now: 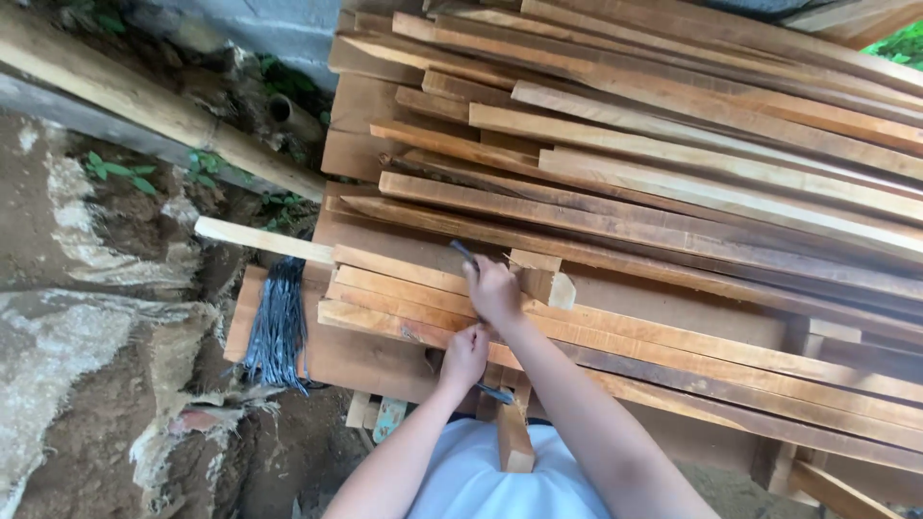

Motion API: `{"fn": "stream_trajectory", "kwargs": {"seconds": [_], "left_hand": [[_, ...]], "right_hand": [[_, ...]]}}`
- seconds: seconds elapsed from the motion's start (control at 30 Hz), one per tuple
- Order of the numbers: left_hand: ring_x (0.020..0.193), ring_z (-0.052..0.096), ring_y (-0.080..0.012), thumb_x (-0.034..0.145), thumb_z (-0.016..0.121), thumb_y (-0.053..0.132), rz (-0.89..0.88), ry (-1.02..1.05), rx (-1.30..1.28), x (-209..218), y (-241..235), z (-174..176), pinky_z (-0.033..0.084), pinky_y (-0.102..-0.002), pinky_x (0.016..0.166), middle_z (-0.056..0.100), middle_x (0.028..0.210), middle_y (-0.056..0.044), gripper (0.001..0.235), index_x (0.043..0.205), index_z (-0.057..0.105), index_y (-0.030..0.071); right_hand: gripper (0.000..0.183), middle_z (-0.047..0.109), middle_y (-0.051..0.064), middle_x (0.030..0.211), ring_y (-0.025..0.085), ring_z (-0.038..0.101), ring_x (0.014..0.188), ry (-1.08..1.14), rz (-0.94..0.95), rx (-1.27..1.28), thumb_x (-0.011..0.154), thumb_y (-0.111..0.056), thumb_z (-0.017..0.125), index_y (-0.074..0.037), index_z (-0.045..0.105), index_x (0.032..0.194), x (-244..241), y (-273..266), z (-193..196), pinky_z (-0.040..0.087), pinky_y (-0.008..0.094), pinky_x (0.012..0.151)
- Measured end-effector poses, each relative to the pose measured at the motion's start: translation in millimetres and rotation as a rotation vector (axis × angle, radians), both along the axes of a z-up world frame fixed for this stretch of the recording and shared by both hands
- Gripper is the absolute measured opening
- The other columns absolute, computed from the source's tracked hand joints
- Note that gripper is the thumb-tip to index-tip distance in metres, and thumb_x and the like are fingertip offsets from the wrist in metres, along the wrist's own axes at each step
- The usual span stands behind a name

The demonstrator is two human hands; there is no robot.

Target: The person aligns several wooden planks on a workbench, then uses black straps to tie the bundle together. They wrap the straps around the wood and tie knots to secure the planks in place.

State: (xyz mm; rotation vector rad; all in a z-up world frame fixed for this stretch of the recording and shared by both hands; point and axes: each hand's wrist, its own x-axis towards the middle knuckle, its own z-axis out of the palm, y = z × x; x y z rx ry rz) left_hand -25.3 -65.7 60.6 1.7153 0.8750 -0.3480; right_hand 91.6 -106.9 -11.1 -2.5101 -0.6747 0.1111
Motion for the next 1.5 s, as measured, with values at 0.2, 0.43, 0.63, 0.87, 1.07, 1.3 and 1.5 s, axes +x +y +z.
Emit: {"fn": "stream_trajectory", "kwargs": {"seconds": [0.2,0.43,0.63,0.87,1.07,1.3,1.5], "left_hand": [[0.062,0.059,-0.0333,0.102,0.045,0.022,0.058,-0.155,0.048,-4,0,-7,0.051,-0.042,0.061,0.052,0.057,-0.026,0.043,0.067,0.058,0.000],[0.064,0.058,-0.0294,0.101,0.047,0.031,0.041,-0.140,0.070,-15,-5,-16,0.048,-0.042,0.061,0.055,0.060,-0.023,0.045,0.066,0.056,0.004],[0.081,0.066,-0.0413,0.101,0.046,0.034,0.012,-0.057,0.051,-15,1,-29,0.048,-0.048,0.067,0.064,0.070,-0.023,0.043,0.074,0.064,0.006],[0.105,0.069,-0.0435,0.103,0.047,0.033,-0.295,0.050,0.101,33,71,23,0.054,-0.052,0.087,0.074,0.096,-0.025,0.042,0.096,0.075,0.003],[0.108,0.070,-0.0438,0.094,0.057,0.025,-0.727,0.154,0.407,106,127,89,0.055,-0.053,0.092,0.078,0.101,-0.019,0.027,0.092,0.081,0.016],[0.106,0.071,-0.0367,0.091,0.061,0.031,-0.749,0.099,0.508,146,124,34,0.057,-0.049,0.091,0.077,0.101,-0.011,0.021,0.092,0.080,0.024],[0.109,0.069,-0.0316,0.095,0.057,0.031,-0.672,-0.022,0.578,139,111,29,0.056,-0.048,0.092,0.074,0.104,-0.006,0.021,0.096,0.076,0.024]], "right_hand": [[0.035,0.072,0.016,0.090,0.038,0.070,0.102,0.476,0.033,-0.165,0.101,-0.031,0.044,-0.012,0.073,0.104,1,-23,39,0.058,0.052,0.084],[0.017,0.075,0.015,0.088,0.038,0.071,0.096,0.511,-0.092,0.034,0.095,-0.030,0.066,-0.017,0.078,0.094,13,-25,-22,0.059,0.050,0.073],[0.010,0.077,0.008,0.079,0.028,0.074,0.086,0.544,-0.242,0.288,0.090,-0.025,0.076,-0.017,0.081,0.089,14,-8,18,0.057,0.038,0.073],[0.009,0.074,0.009,0.071,0.015,0.069,0.060,0.680,-0.408,0.547,0.097,-0.011,0.067,-0.004,0.072,0.099,21,-3,20,0.054,0.027,0.051],[0.019,0.071,0.010,0.065,0.009,0.060,0.048,0.754,-0.424,0.624,0.091,-0.013,0.076,-0.001,0.063,0.097,20,-7,-13,0.049,0.023,0.036],[0.017,0.078,0.007,0.084,0.019,0.074,0.081,0.625,-0.220,0.406,0.096,-0.017,0.066,-0.017,0.080,0.104,13,-20,6,0.058,0.033,0.072],[0.008,0.076,0.001,0.077,0.014,0.071,0.073,0.531,-0.177,0.392,0.091,-0.017,0.074,-0.021,0.081,0.093,13,-21,-9,0.054,0.027,0.064]]}}
